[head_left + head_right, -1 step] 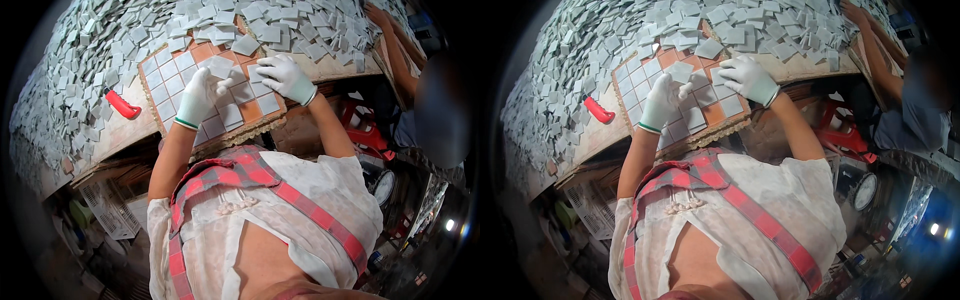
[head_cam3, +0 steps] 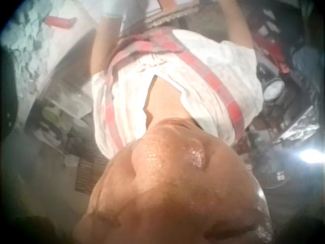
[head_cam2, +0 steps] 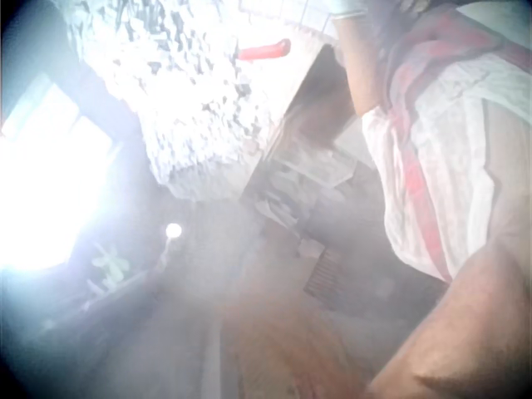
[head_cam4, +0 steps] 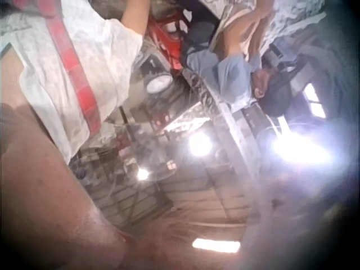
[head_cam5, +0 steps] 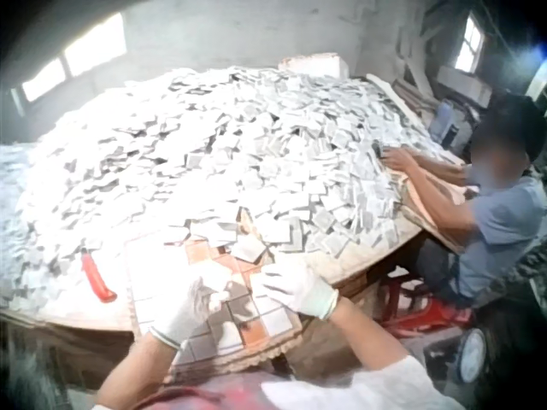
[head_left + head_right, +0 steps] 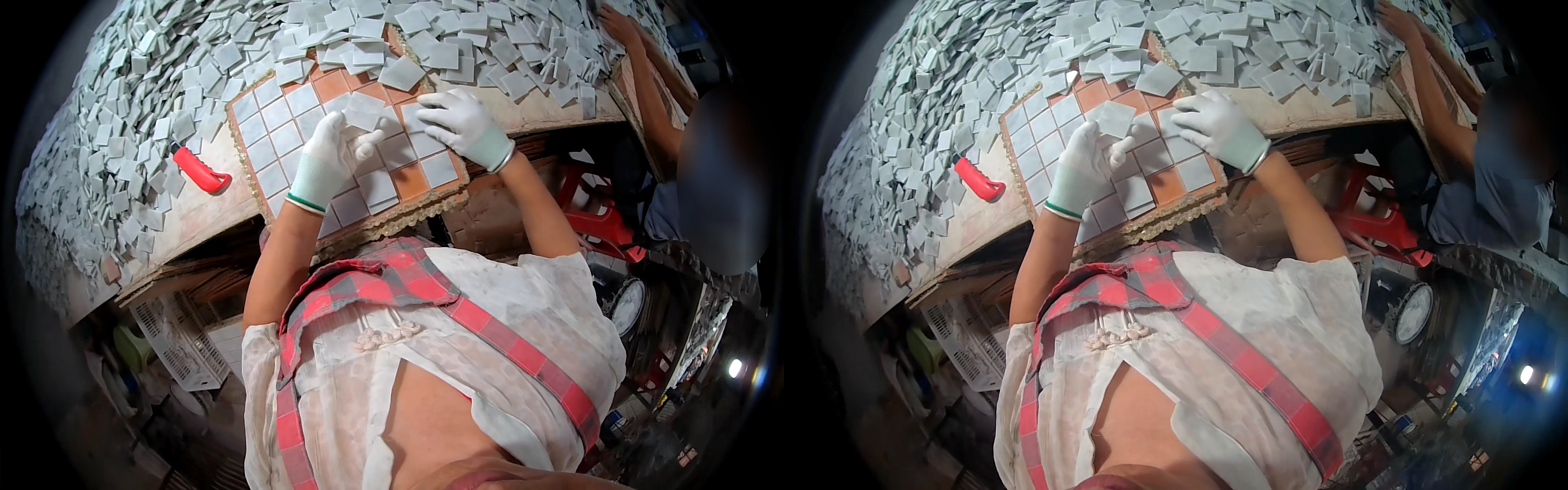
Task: The person places small square tiles one by one onto a gridded board, filling empty slots from a large pile on the table. The person wears gloves and arranges the tiles in a regular pattern, occasionally adjusting their position to align with the grid.
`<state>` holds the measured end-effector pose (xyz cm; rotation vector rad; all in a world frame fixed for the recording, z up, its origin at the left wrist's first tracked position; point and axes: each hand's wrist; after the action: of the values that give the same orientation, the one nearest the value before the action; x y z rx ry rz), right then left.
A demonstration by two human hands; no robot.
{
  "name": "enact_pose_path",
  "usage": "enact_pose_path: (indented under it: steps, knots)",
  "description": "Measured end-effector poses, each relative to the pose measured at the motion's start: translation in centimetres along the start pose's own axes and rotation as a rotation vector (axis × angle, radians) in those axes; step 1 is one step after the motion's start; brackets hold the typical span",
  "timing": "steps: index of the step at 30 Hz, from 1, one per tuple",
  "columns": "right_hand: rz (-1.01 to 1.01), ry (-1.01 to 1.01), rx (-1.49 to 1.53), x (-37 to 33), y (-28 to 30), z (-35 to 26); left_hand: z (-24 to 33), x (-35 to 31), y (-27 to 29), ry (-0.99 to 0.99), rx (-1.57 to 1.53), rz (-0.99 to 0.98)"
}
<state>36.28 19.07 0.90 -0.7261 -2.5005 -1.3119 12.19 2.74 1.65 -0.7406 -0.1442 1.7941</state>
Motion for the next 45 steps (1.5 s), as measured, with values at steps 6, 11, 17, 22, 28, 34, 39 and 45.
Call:
enact_pose_path:
  steps: [6, 11, 17, 22, 28, 34, 39, 45]
  knots:
    - [-0.014, 0.023, -0.049, 2.6, -1.6, 1.7, -0.6, -0.9, -1.7, 0.055, 0.179, 0.031]
    - [0.234, -0.318, -0.019, 5.2, -0.9, 2.2, -1.5, -3.3, -5.2, -0.952, 1.472, -0.042]
    - [0.151, -0.324, -0.155, 6.1, -1.6, 2.5, -4.2, -5.2, -3.7, -1.046, 1.597, -0.089]
    - [0.343, -0.633, 0.349, 6.4, 0.3, 3.7, -4.7, -4.7, -4.0, -1.085, 1.597, -0.068]
    - [0.094, -0.618, 0.593, 8.3, -2.3, 1.3, -5.0, -4.6, -3.9, -1.018, 1.689, -0.123]
    - [0.069, -0.024, -0.113, 9.1, -5.4, 0.9, -4.0, -6.1, -3.7, -1.020, 1.694, -0.007]
    - [-0.113, 0.074, 0.345, 7.7, -2.4, 3.5, -2.9, -5.6, -1.4, -0.852, 1.543, 0.099]
    - [0.142, -0.302, -0.204, 7.2, -1.7, 4.2, 0.5, 1.9, -2.0, -1.082, 1.759, 0.242]
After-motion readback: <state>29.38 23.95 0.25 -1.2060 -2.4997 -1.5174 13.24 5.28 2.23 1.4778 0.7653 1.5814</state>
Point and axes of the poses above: each hand's wrist, its own x-axis towards the middle knuckle, its own y-axis out of the back of the hand, z = x × y, and after that the axes turned 11 degrees about x, right-handed
